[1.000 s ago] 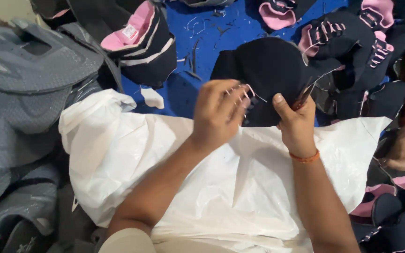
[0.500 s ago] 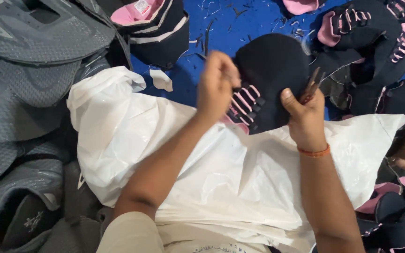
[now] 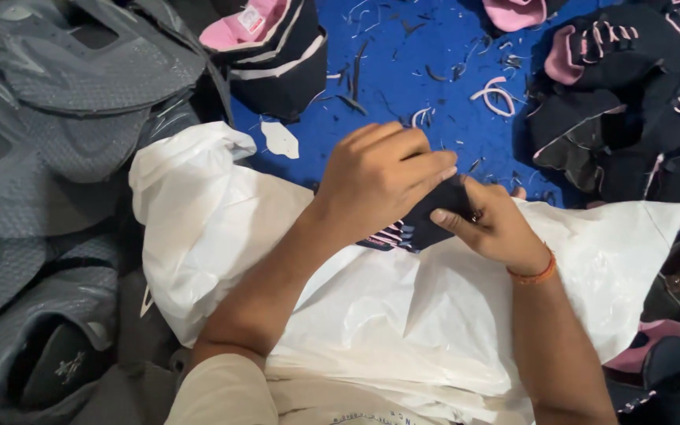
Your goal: Trimming excess threads and loose material from shoe uppers using a small pair of snips.
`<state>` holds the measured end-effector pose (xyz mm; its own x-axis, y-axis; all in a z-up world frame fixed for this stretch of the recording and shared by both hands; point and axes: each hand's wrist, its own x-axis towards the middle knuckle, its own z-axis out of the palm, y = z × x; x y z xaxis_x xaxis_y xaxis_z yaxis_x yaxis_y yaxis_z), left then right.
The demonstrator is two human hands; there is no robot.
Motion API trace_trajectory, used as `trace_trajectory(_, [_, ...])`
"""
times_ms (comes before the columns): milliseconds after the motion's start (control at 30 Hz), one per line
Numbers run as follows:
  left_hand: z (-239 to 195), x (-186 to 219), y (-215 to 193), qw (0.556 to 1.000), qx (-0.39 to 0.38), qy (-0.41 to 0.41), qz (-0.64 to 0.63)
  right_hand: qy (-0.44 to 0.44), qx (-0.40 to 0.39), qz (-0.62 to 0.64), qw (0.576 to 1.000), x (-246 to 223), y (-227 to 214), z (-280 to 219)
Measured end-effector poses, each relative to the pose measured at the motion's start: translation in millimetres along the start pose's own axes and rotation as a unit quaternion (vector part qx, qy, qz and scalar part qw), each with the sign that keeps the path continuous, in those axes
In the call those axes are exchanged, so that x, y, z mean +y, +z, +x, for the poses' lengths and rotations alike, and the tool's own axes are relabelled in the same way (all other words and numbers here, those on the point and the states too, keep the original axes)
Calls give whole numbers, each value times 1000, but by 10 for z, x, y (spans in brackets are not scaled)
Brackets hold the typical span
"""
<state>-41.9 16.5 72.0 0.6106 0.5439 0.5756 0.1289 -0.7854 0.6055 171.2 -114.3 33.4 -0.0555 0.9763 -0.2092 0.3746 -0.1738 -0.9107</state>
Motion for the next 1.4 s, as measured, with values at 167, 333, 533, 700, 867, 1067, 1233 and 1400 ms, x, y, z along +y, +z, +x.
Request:
trace_trajectory(167, [-115,-443,161,958,148,-111,-221,-42,6,-88,995,122,-4,-4])
trace_trajectory(333, [-319,-1190,108,855,255,-239,-382,11,176,145,974,-107,-27,-36])
trace_trajectory(533, [-486,-712,822,641,-126,-229,-722,-90,276,403,868,270,-319,39])
trace_trajectory(700, [-303,-325,804,544,63,-298,-782,125,356,520,766,-242,-164,197])
trace_trajectory(867, [-389,-493,1045,524,201,-279,-780,-5,100,690,717,230,-109,116])
trace_trajectory(1067, [-270,-226,906,528,147,-293,-783,-5,134,674,726,-46,-65,122])
trace_trajectory(1233, [-402,-332,1069,551,103,-278,-780,49,228,641,731,-82,-112,104])
trace_trajectory(1400, [-307,-218,875,617,75,-279,-732,-84,121,664,733,252,-194,-7])
